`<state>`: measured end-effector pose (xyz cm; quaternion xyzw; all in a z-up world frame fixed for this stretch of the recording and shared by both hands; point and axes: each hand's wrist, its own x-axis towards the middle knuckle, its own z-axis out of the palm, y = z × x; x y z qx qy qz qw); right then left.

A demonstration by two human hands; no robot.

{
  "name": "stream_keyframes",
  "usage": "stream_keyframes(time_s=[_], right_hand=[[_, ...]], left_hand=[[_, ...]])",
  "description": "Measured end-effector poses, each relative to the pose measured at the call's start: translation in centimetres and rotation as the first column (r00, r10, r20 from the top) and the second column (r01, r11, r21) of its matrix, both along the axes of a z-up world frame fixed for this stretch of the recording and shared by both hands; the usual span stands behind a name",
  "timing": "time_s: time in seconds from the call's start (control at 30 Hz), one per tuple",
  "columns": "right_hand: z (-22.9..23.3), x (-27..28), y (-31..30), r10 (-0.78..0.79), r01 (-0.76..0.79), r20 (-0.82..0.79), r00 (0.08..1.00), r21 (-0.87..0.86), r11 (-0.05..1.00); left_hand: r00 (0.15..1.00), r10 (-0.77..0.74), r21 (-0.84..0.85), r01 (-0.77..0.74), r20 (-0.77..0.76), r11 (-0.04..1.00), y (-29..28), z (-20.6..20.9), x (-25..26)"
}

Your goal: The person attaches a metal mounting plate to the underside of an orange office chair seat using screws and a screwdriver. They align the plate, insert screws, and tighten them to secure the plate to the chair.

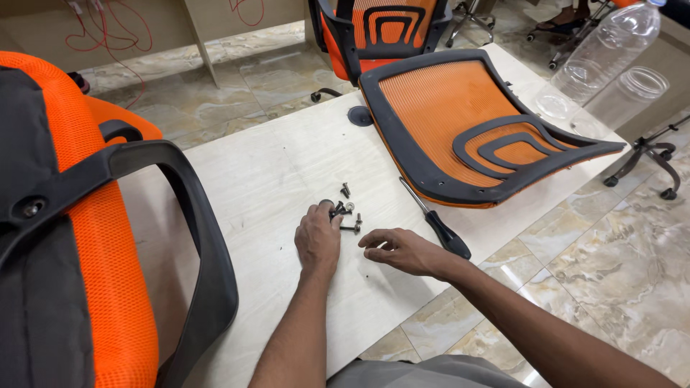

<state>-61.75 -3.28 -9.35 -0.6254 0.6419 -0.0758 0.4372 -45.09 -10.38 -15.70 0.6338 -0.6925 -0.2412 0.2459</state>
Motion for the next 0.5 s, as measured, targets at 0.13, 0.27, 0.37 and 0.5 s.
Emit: stream_keyframes(time_s=[0.13, 0.27, 0.37, 0.5], right_hand=[[0.1, -1.5, -2.0, 0.008, -0.009, 0.022, 1.000, 0.017, 1.000], [-0.2, -2.7, -3.4, 0.030, -0.035, 0.112, 0.993, 0.042, 0.998], [-0.1, -3.8, -3.9, 0.041, -0.050, 0.216, 0.976, 0.036, 0.998], [0.0, -3.7, -4.2, -0.025, 0.030, 0.259, 0.965, -0.018, 0.999]], left_hand=[[0.998, 0.049, -0.048, -0.047, 0.039, 0.998, -0.5, 0.3, -0.8], [0.933, 0.220, 0.035, -0.219, -0.286, 0.975, -0.8, 0.5, -2.0], [0.786, 0.360, 0.164, -0.323, -0.503, 0.932, -0.2, 0.6, -3.0], [0.463, 0.535, 0.391, -0.374, -0.707, 0.841, 2.4, -0.3, -4.2]])
